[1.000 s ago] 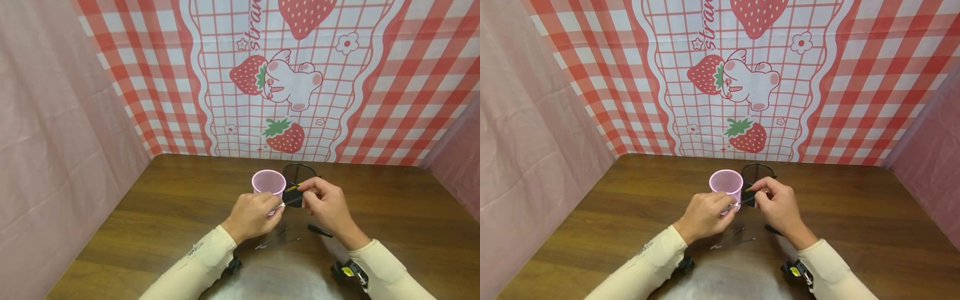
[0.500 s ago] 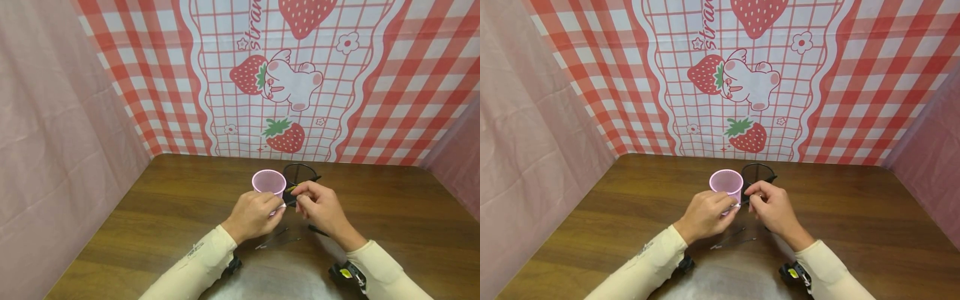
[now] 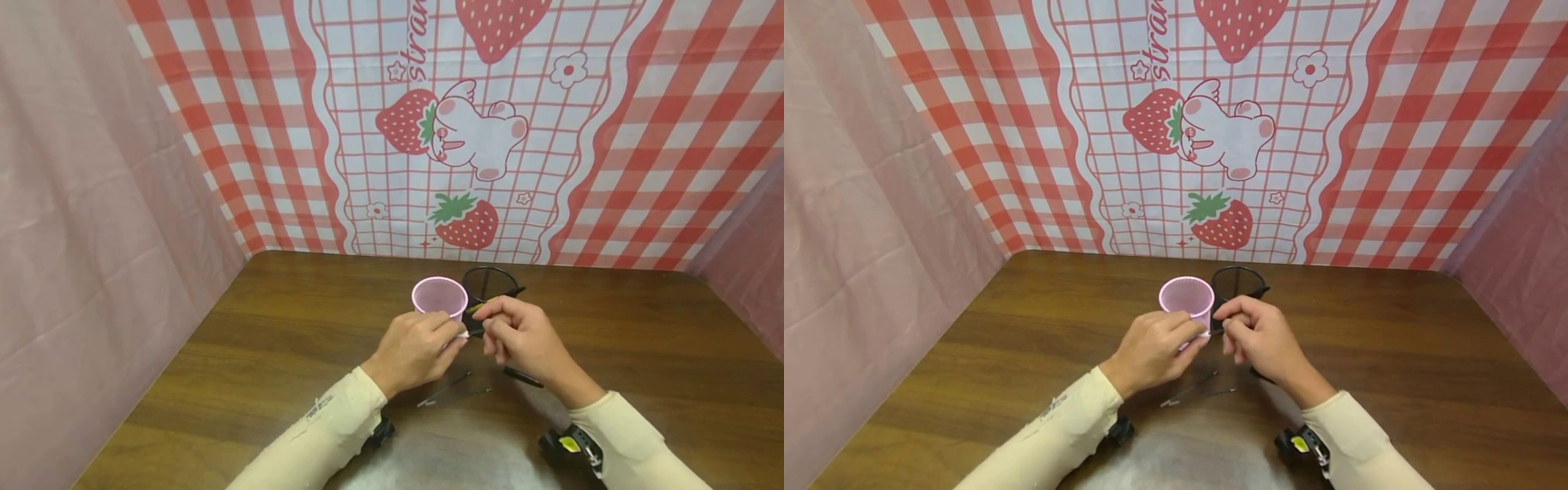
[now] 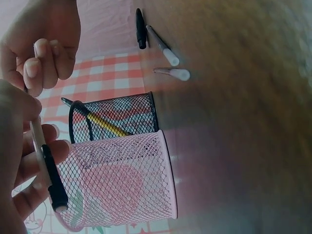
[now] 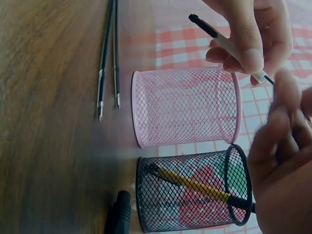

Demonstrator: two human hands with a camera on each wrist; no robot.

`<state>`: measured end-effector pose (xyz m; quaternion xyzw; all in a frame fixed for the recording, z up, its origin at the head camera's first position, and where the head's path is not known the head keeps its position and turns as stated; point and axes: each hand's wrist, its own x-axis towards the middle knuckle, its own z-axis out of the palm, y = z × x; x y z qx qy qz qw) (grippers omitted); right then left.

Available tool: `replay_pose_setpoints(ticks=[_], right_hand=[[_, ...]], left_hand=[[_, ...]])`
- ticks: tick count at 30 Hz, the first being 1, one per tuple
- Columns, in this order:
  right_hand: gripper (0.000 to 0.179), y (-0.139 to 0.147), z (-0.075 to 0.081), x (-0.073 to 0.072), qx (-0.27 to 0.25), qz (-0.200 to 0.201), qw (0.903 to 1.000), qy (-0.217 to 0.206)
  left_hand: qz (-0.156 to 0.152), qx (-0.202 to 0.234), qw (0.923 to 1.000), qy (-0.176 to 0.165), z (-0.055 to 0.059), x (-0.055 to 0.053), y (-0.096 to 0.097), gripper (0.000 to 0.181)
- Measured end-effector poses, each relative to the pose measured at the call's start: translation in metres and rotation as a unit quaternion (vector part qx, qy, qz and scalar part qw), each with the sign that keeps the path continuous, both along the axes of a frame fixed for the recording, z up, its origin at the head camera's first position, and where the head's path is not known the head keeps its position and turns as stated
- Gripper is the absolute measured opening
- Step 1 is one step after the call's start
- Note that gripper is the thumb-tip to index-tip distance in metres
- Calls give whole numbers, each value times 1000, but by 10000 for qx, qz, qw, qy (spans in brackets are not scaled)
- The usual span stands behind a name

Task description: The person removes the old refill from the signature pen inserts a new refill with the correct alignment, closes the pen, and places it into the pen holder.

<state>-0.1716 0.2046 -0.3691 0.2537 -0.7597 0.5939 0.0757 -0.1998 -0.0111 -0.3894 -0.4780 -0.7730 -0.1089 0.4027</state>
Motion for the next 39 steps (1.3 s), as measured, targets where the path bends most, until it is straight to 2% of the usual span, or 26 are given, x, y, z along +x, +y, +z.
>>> replay_pose_setpoints(ticks=[4,6,12,21,30,39], right_hand=[[13,1,0,-1,-151,467,9986,-178],[12,1,0,-2,-156,526,9981,-281],[12,1,-2,-2,152,387,9977,-531],[13,0,-4,-4,557,275,9949,-795],[11,3,-5,-5,772,287,9933,-810],[15,7,-2,-5,990,109,9923,-735]], left_hand=[[-53,6,10000,-4,0,0,0,15],[-84,2,10000,-4,0,-1,-1,15],[-150,-130,9997,113,-1,-2,-2,20],[-127,-153,9998,66,0,0,-2,20],[-77,-213,9997,1,-2,-2,-3,18],[-25,-209,9990,-391,-1,0,-2,16]])
